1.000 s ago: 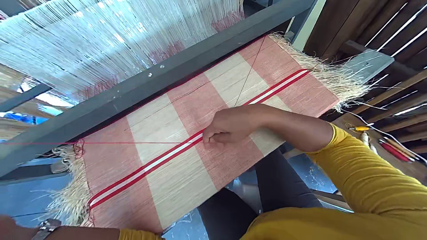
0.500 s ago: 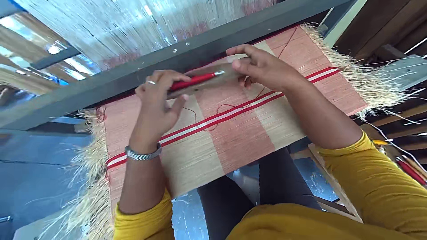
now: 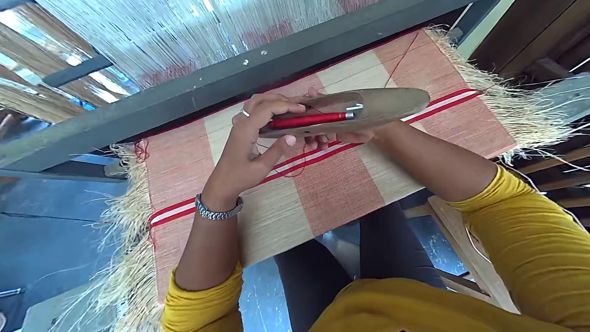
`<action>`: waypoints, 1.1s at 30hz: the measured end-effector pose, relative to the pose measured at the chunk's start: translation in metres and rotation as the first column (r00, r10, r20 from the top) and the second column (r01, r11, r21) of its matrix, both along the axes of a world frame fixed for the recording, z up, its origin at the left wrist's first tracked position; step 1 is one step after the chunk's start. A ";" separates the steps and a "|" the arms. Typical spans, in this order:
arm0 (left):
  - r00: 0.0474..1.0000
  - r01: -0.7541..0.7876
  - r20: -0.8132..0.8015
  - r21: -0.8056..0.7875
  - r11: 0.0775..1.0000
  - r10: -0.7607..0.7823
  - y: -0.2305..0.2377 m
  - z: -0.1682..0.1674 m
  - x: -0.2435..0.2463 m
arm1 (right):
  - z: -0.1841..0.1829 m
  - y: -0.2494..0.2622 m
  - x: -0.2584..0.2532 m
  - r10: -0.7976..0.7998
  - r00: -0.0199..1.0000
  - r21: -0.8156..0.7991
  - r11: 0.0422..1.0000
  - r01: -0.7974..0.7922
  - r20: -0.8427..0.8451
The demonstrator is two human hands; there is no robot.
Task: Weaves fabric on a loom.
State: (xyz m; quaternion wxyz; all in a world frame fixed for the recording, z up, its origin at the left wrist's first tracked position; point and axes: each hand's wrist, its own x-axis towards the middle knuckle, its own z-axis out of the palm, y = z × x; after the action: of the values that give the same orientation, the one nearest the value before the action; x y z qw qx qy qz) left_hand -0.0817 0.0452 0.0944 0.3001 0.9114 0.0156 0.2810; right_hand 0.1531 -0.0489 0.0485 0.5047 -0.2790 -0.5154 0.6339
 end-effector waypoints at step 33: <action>0.923 -0.177 -0.279 0.304 0.936 0.266 0.030 -0.043 0.012 | 0.025 -0.004 0.111 -0.825 0.551 -0.087 0.562 0.822 -0.123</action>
State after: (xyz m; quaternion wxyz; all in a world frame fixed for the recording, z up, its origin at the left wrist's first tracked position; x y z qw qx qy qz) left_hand -0.0693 0.0749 0.0519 0.1311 0.9693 0.1284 0.1634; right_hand 0.2644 -0.0527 0.0733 0.7768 -0.4441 -0.2796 0.3480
